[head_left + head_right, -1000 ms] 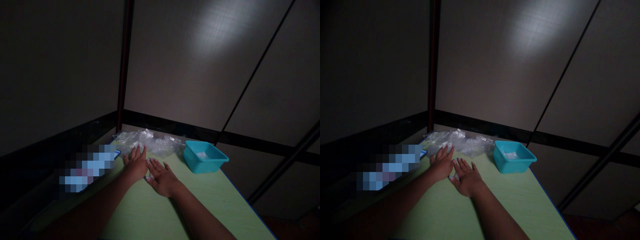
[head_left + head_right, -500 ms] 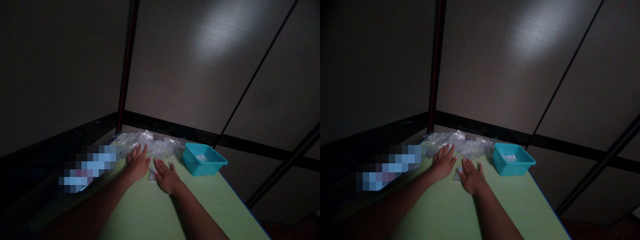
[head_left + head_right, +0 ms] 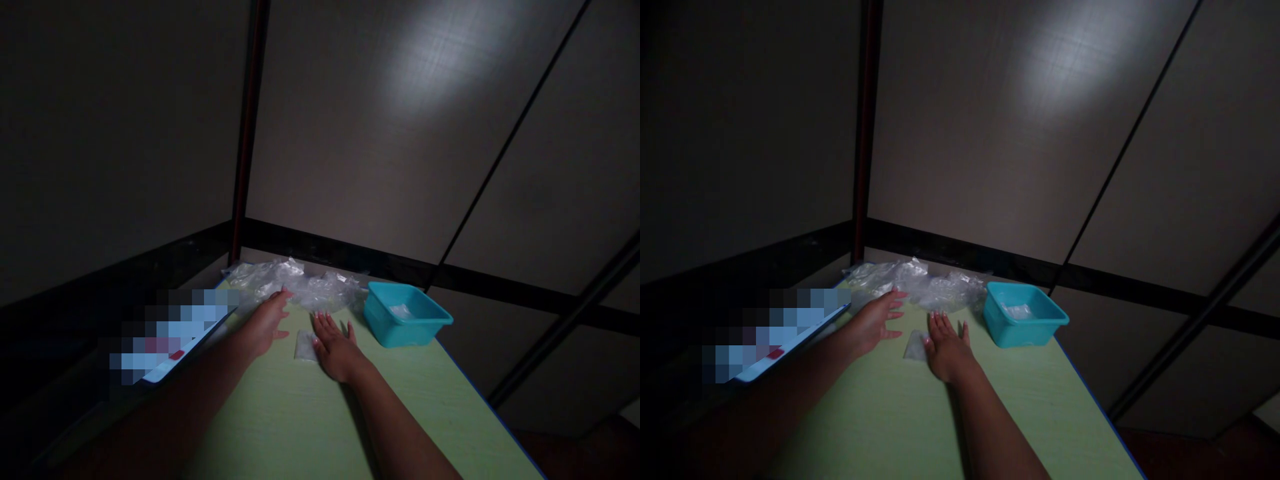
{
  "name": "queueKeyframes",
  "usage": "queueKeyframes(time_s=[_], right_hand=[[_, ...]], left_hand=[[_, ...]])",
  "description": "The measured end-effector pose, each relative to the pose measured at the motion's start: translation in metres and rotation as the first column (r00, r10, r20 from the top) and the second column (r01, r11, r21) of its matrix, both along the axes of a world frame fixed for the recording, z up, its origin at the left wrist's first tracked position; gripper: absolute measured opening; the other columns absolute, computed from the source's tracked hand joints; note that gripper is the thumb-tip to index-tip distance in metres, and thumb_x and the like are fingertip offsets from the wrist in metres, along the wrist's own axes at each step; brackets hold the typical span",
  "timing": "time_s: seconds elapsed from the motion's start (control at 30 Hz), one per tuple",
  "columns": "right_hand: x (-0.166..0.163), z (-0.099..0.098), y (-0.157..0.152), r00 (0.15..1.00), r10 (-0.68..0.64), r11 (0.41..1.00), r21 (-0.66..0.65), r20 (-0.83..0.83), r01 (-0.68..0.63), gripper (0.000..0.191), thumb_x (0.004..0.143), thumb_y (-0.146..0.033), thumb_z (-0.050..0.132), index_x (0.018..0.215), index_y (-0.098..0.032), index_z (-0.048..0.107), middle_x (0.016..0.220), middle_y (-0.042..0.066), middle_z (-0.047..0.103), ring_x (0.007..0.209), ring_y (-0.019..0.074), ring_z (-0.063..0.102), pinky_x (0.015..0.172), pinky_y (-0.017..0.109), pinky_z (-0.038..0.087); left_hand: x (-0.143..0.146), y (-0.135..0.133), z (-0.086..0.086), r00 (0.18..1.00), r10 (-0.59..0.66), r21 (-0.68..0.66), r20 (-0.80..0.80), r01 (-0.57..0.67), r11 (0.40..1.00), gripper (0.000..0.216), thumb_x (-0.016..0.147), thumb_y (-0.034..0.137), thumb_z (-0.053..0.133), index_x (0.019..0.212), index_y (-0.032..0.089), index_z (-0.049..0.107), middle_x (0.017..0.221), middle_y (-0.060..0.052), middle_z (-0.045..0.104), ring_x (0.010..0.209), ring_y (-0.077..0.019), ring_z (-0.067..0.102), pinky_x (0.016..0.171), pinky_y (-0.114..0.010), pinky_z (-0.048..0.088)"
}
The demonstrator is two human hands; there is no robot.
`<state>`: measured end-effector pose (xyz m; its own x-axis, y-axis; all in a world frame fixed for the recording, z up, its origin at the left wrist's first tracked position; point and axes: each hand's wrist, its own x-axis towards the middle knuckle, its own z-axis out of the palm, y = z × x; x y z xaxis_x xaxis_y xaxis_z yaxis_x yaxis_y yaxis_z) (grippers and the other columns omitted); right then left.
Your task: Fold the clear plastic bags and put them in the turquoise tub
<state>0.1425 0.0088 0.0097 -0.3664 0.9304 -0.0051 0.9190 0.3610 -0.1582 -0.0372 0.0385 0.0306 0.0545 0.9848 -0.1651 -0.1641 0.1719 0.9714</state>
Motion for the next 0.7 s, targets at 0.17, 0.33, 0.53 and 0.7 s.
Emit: queueKeyframes(time_s=[0.17, 0.33, 0.53, 0.7], right_hand=[[-0.0021, 0.0007, 0.0, 0.998, -0.018, 1.0, -0.024, 0.054, 0.02, 0.052, 0.089, -0.04, 0.011, 0.137, -0.024, -0.001, 0.144, -0.001, 0.0, 0.131, 0.0156, -0.004, 0.1, 0.052, -0.007], [-0.0027, 0.0014, -0.0002, 0.999, -0.017, 1.0, -0.026, 0.05, 0.018, 0.053, 0.089, -0.041, 0.012, 0.137, -0.024, 0.0, 0.144, -0.001, 0.0, 0.131, 0.0159, -0.004, 0.1, 0.052, -0.006], [-0.0016, -0.0013, 0.0011, 0.999, -0.013, 1.0, -0.016, 0.05, 0.014, 0.053, 0.089, -0.04, 0.013, 0.137, -0.024, -0.001, 0.144, 0.0, 0.001, 0.131, 0.0168, -0.004, 0.1, 0.053, -0.005], [-0.0003, -0.0034, 0.0035, 0.999, -0.004, 1.0, -0.023, 0.043, 0.005, 0.054, 0.089, -0.041, 0.013, 0.137, -0.024, -0.002, 0.144, 0.0, 0.0, 0.131, 0.0175, -0.004, 0.098, 0.055, -0.006]], left_hand=[[-0.0005, -0.0016, 0.0044, 0.994, -0.056, -0.106, 0.089, 0.065, 0.992, 0.045, 0.081, 0.057, 0.033, 0.106, 0.024, 0.051, 0.129, -0.01, 0.036, 0.112, -0.029, 0.038, 0.075, -0.049, 0.045], [0.0008, -0.0037, 0.0069, 0.987, -0.097, -0.148, 0.125, 0.115, 0.982, 0.046, 0.08, 0.058, 0.032, 0.105, 0.024, 0.05, 0.127, -0.01, 0.037, 0.113, -0.0292, 0.037, 0.075, -0.049, 0.046], [0.0014, -0.0029, 0.0039, 0.984, -0.106, -0.147, 0.144, 0.127, 0.981, 0.047, 0.079, 0.058, 0.035, 0.106, 0.022, 0.049, 0.126, -0.012, 0.037, 0.113, -0.0307, 0.037, 0.073, -0.05, 0.047], [0.0022, -0.0029, 0.0022, 0.982, -0.114, -0.155, 0.15, 0.137, 0.978, 0.045, 0.08, 0.057, 0.035, 0.105, 0.023, 0.049, 0.125, -0.011, 0.038, 0.114, -0.0296, 0.037, 0.072, -0.049, 0.048]])
